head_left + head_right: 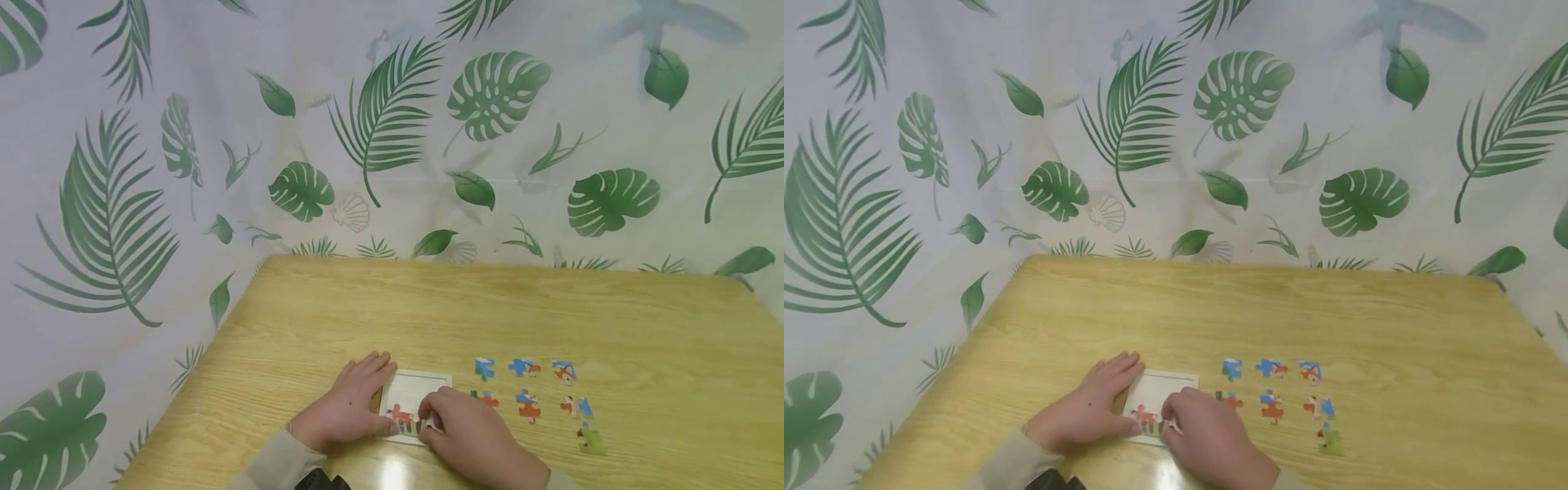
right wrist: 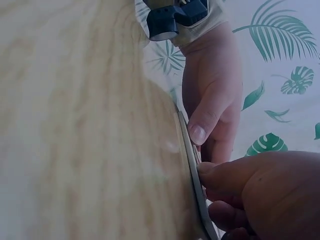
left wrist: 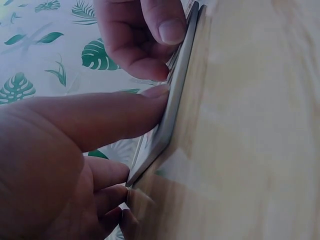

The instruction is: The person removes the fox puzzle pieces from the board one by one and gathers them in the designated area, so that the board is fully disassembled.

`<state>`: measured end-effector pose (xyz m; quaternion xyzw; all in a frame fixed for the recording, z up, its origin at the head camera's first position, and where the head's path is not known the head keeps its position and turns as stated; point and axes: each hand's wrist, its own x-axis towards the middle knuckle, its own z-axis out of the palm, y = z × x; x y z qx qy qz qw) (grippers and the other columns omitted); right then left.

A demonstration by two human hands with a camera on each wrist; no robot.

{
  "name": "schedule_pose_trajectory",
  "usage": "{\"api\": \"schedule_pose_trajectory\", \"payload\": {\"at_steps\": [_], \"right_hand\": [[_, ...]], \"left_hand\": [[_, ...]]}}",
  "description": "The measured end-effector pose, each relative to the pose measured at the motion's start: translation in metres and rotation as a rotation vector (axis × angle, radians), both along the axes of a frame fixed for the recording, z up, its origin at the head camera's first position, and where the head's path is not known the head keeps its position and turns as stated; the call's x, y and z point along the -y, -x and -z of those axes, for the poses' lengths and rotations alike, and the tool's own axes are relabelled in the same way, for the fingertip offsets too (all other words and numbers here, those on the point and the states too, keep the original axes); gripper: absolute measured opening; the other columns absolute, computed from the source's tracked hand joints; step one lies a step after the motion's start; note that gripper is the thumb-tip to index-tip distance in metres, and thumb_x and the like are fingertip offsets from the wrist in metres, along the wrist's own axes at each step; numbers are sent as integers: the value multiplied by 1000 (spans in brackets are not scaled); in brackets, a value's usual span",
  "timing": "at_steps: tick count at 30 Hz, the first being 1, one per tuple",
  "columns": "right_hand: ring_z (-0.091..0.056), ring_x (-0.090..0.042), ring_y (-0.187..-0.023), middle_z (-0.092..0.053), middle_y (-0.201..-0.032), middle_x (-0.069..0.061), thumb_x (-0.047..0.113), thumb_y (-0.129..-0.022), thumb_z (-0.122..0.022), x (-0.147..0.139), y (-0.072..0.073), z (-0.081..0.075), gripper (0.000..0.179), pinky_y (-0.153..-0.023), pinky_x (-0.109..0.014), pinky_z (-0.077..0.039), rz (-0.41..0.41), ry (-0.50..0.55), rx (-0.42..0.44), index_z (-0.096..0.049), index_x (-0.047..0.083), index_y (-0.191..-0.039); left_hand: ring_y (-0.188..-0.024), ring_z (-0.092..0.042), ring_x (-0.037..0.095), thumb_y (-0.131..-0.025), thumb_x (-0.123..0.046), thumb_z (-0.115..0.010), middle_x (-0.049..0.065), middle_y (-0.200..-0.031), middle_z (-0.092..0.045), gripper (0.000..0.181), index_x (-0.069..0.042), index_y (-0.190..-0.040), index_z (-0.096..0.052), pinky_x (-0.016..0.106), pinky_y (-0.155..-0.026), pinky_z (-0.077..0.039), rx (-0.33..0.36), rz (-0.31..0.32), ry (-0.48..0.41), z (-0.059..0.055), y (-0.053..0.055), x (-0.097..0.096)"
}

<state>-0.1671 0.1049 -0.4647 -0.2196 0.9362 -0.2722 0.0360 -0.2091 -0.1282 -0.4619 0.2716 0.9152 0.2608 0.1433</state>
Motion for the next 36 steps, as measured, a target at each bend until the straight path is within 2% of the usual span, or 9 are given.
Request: {"api": "schedule_pose_trajectory", "payload": {"at_steps": [10,23,29,36], "right_hand": [[-43,-3,-61,-46,-73,14,26,-87,-77,6,4,-6,13,-54,-26,-38,-36,-31,-51,-65,20,-89],[-43,-2,-63,-47,-78,14,28,-87,-78,8,1,-3,18,-55,-24,-39,-11,-22,-92,-61,22,-89],[-47,2,-66,-52,-77,19,24,-87,-78,5,1,0,16,-59,-23,-43,-1,35,-81,-63,24,-89],[-48,-1,-63,-54,-74,19,18,-92,-74,-2,-1,-2,12,-58,-24,-43,28,178,14,-65,26,-89]], "left_hand": [[-154,-11,29,-84,-41,-77,11,-167,-19,94,-4,-158,-32,54,-121,-6,-11,2,1,-1,1,1],[-154,-10,28,-84,-42,-78,10,-167,-18,95,-6,-159,-32,53,-122,-6,1,0,9,0,0,0],[-154,-11,28,-84,-42,-77,11,-167,-18,94,-5,-159,-32,53,-122,-6,1,2,13,1,1,0],[-154,-10,28,-85,-46,-76,10,-167,-17,95,-6,-159,-32,53,-122,-5,0,0,22,1,0,1]]}}
